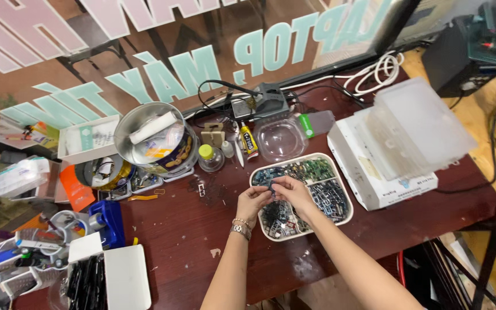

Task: The person sorts small electronic components by hand from a cluttered workbench into a compartmentalized tray. They repeatedly pick up individual pieces, inspect them, and place them into specific sections of the tray.

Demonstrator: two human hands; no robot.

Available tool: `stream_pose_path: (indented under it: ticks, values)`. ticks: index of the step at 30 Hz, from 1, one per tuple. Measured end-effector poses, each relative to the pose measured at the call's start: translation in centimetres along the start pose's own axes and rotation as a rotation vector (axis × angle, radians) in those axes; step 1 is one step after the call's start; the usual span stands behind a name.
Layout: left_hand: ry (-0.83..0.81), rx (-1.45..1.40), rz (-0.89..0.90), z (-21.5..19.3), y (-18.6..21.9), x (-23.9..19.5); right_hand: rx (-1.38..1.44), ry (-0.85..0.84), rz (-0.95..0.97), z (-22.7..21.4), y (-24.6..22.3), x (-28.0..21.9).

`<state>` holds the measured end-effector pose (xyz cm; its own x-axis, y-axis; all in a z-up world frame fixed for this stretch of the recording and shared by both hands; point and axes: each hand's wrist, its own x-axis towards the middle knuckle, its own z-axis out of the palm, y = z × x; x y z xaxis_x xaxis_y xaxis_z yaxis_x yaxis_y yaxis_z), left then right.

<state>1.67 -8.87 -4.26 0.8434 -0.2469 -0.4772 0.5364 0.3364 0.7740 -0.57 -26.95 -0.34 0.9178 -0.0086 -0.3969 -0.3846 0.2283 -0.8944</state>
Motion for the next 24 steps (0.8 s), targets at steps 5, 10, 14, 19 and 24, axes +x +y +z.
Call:
stream_pose_path:
  ticks: [5, 10, 14, 19, 24]
  values:
    - [-0.046, 0.143, 0.036, 4.9, -5.3, 0.4, -0.035, 0.168, -0.048, -5.2, 2.0, -2.7]
    - [-0.082, 0.347, 0.032, 8.4, -7.8, -0.2, -0.504, 0.319, -0.165, -10.9, 2.0, -3.3]
    - [-0.062, 0.414, -0.019, 9.1, -7.9, -1.2, -0.807, 0.381, -0.317, -12.5, 1.9, -3.8]
    - [-0.039, 0.425, -0.023, 7.7, -8.3, -1.7, -0.961, 0.386, -0.272, -10.7, 2.0, -5.4]
    - [-0.034, 0.416, -0.018, 5.7, -8.5, -1.7, -1.065, 0.432, -0.350, -8.0, 0.0, -6.6]
